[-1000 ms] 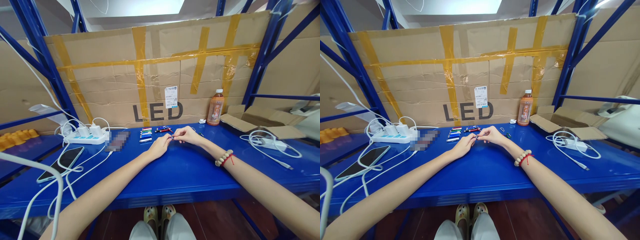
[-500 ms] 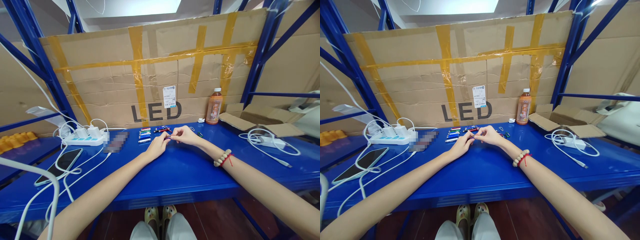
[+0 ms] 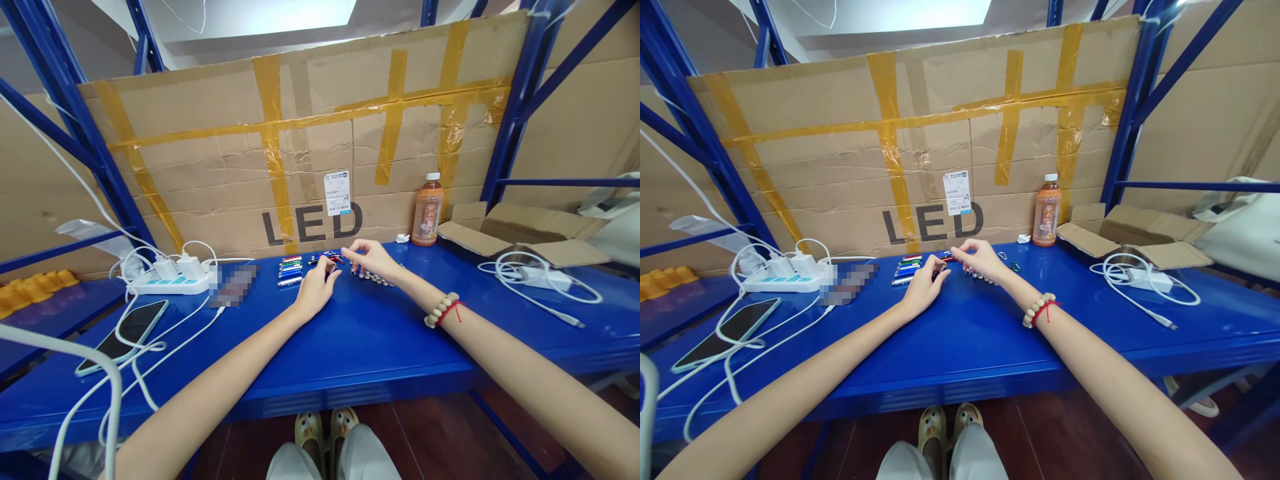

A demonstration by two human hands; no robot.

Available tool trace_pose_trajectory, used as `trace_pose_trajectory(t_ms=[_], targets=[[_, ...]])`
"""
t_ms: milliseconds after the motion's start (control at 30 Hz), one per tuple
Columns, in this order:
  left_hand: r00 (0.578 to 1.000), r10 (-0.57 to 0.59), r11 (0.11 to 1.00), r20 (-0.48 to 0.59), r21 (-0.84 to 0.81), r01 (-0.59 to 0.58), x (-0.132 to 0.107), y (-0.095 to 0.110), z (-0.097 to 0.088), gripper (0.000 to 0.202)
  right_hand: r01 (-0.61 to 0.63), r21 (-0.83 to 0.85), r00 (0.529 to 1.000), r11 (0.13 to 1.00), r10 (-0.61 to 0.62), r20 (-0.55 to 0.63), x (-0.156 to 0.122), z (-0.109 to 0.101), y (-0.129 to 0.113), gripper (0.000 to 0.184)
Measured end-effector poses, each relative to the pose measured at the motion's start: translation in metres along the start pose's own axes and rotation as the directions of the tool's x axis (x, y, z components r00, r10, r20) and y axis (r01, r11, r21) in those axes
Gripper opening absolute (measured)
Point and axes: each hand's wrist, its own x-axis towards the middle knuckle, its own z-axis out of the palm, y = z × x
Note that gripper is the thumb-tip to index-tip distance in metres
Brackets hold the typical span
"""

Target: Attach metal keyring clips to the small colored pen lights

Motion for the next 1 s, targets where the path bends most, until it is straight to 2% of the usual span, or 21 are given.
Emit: trace_pose_trajectory(t_ms=[67, 133, 267, 400, 467, 567, 667, 733, 800, 867, 1000], targets=[[1.000, -0.011, 1.000, -0.008, 0.028, 0.011, 0.000, 0.002, -0.001, 0.011, -0.052, -0.121, 0.988, 0.991, 0.034, -0.148, 0.003, -0.016, 0.010, 0.044], [1.000, -0.021, 0.998, 0.000, 0.059, 0.021, 0.000, 0.003, -0.002, 0.012, -0.120, -0.329, 0.971, 0.937, 0.042, -0.233, 0.004, -0.032, 0.022, 0.038], [0.999, -0.029, 0.994, 0.024, 0.104, 0.026, -0.001, 0.004, -0.003, 0.014, -0.229, -0.604, 0.966, 0.764, 0.104, -0.235, 0.002, -0.048, 0.038, 0.030], [0.999, -0.016, 0.992, 0.029, 0.124, 0.013, -0.002, 0.006, -0.003, 0.014, -0.331, -0.723, 0.940, 0.607, 0.150, -0.305, 0.001, -0.048, 0.036, 0.038], [1.000, -0.002, 0.992, 0.028, 0.126, -0.001, -0.002, 0.007, -0.003, 0.015, -0.338, -0.754, 0.939, 0.564, 0.147, -0.311, 0.002, -0.047, 0.035, 0.035], [1.000, 0.006, 0.992, 0.021, 0.128, -0.008, -0.003, 0.008, -0.004, 0.015, -0.238, -0.761, 0.967, 0.604, 0.073, -0.245, 0.005, -0.044, 0.041, 0.030], [1.000, 0.012, 0.992, 0.009, 0.122, -0.013, -0.003, 0.009, -0.004, 0.016, -0.045, -0.755, 0.996, 0.654, -0.025, -0.081, 0.009, -0.038, 0.054, 0.040], [1.000, 0.020, 0.993, 0.000, 0.119, -0.020, -0.004, 0.009, -0.004, 0.016, 0.035, -0.763, 0.999, 0.645, -0.005, 0.042, 0.011, -0.033, 0.061, 0.045], [1.000, 0.025, 0.993, -0.007, 0.117, -0.024, -0.004, 0.009, -0.004, 0.016, 0.071, -0.773, 0.991, 0.630, 0.044, 0.127, 0.013, -0.029, 0.065, 0.041], [1.000, 0.028, 0.993, -0.010, 0.117, -0.026, -0.004, 0.009, -0.004, 0.017, 0.078, -0.780, 0.986, 0.621, 0.068, 0.152, 0.013, -0.029, 0.064, 0.035], [0.999, 0.030, 0.992, -0.011, 0.125, -0.029, -0.005, 0.008, -0.003, 0.018, 0.056, -0.798, 0.991, 0.600, 0.062, 0.116, 0.012, -0.033, 0.058, 0.027]])
